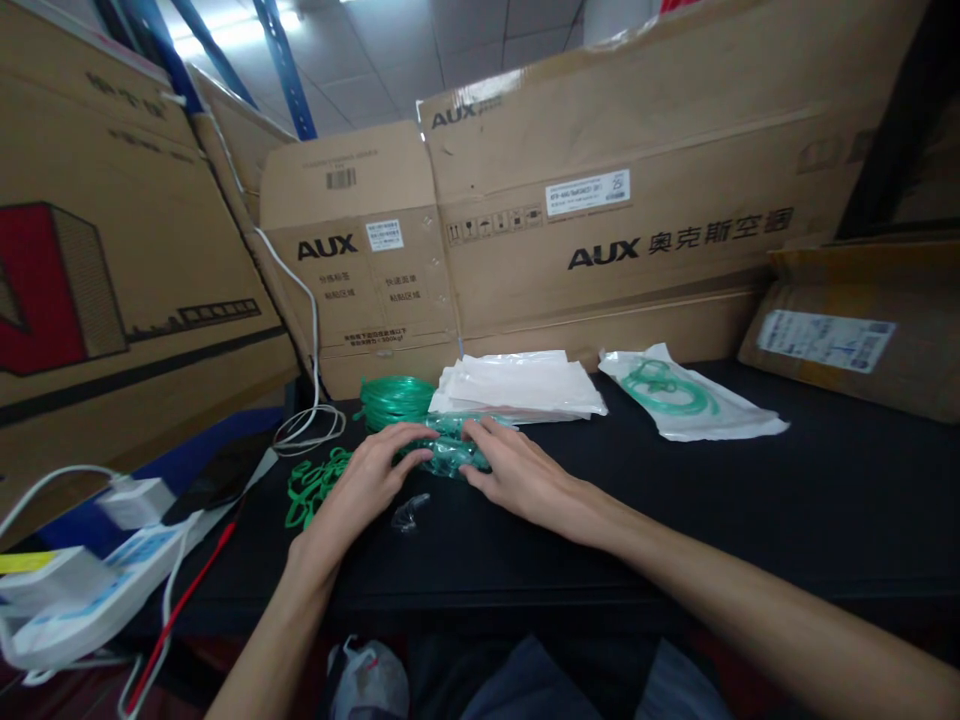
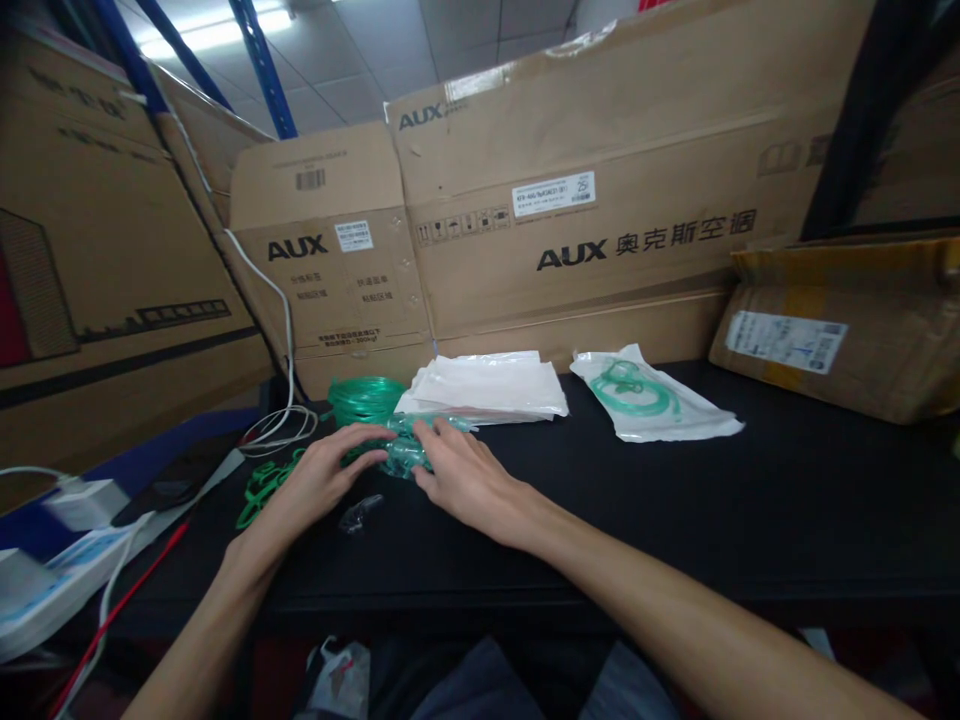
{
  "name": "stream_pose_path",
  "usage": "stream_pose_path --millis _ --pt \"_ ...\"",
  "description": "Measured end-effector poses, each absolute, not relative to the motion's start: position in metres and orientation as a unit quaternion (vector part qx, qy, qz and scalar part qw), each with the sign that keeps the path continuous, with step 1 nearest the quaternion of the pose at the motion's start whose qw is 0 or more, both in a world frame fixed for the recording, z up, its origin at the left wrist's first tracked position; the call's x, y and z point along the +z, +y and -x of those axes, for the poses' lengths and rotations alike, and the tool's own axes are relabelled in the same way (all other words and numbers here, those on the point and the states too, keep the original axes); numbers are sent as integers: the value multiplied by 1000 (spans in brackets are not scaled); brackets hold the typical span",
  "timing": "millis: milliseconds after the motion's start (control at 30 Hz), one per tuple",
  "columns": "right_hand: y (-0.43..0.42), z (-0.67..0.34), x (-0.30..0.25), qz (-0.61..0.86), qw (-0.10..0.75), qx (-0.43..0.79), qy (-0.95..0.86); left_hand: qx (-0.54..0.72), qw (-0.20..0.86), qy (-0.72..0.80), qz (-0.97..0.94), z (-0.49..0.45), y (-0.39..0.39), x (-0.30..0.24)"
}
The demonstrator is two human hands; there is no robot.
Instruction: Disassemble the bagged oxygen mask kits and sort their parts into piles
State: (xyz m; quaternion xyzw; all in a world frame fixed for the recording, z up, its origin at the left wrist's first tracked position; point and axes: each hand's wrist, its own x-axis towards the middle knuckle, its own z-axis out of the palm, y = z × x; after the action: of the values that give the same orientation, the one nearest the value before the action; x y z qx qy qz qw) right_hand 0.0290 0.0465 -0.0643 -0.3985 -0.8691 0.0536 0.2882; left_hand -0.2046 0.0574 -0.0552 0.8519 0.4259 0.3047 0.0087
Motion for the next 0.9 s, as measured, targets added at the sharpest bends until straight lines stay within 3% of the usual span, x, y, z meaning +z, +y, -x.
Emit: stream_pose_path --millis 900 --pt "55 -40 -67 369 334 124 -858 303 11 442 -844 214 64 -60"
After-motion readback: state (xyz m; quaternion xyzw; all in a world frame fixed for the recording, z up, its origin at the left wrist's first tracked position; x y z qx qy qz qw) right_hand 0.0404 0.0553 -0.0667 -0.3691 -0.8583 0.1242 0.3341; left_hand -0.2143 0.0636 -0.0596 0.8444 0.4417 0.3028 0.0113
